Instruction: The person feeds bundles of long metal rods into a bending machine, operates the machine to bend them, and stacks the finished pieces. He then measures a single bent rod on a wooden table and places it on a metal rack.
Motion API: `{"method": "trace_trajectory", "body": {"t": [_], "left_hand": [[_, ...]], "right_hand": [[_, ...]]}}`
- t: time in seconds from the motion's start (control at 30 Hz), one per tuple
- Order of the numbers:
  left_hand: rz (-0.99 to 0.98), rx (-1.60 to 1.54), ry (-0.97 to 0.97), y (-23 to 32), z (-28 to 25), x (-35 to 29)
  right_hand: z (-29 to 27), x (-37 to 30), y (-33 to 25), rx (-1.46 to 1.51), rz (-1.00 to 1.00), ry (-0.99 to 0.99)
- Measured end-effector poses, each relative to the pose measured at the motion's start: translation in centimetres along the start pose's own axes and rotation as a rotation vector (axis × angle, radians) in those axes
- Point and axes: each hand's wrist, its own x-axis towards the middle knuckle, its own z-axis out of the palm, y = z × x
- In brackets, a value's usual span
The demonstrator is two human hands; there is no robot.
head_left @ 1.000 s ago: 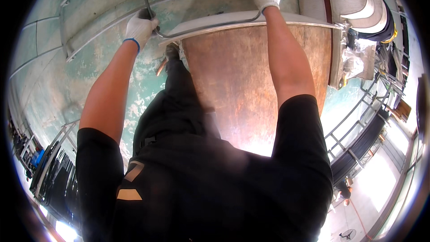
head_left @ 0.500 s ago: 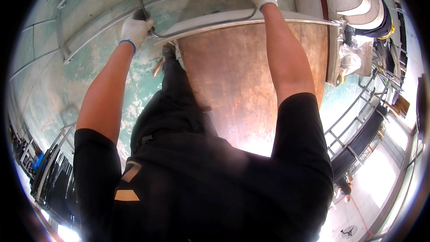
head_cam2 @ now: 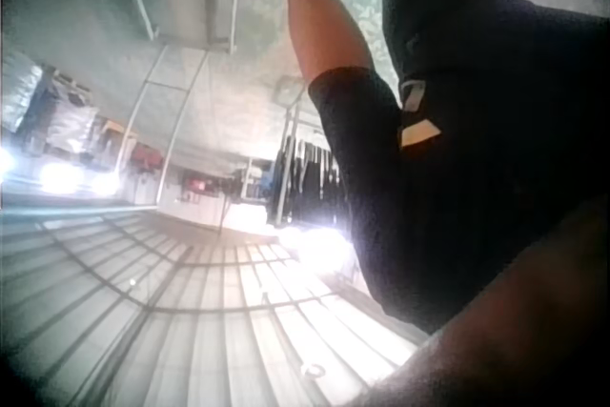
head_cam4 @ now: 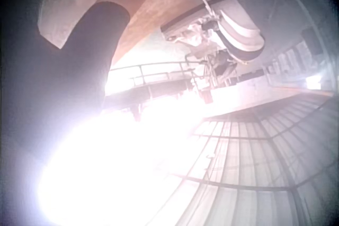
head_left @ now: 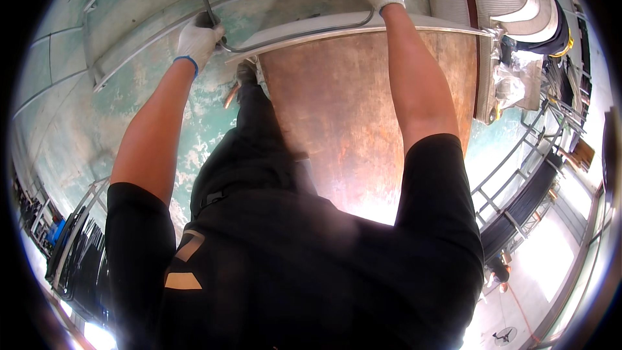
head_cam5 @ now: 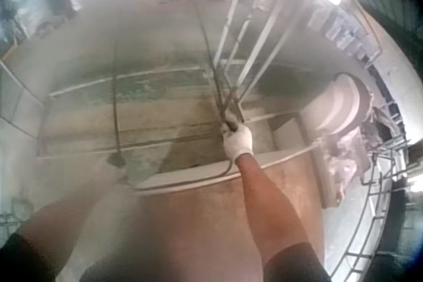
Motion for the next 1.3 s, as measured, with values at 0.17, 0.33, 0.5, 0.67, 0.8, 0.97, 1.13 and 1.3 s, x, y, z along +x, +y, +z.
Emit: {"method": "trace_trajectory", "body": {"t": [0.17,0.33,0.5,0.67,0.8,0.97,1.13,1.3], "left_hand": [[-0.002,-0.017,-0.01,-0.7,-0.4,0.3],[0.025,0.037,-0.004,-0.8,-0.4,0.6],[-0.003,0.014,0.003,-0.3,-0.5,-0.1],[-0.007,-0.016,0.007,-0.1,-0.2,-0.2],[-0.005,0.014,-0.003,-0.5,-0.5,-0.1],[-0.006,0.01,0.006,-0.3,-0.3,-0.1],[0.013,-0.037,0.006,-1.0,-0.2,0.3],[0.019,0.012,0.009,-0.3,0.0,-0.5]], "right_hand": [[0.3,0.3,-0.1,0.019,0.019,-0.036],[-0.2,0.1,-0.9,-0.057,0.019,-0.044],[-0.6,-0.7,-3.3,-0.045,0.092,-0.059],[-0.6,-0.4,-1.8,-0.107,0.029,-0.024],[-1.0,-0.3,-2.6,-0.136,0.054,-0.079],[-0.8,-0.6,-2.3,-0.145,-0.027,-0.004],[-0.6,-0.3,-1.8,-0.163,-0.022,-0.004],[-0.6,-0.3,-1.5,-0.19,-0.027,-0.015]]}}
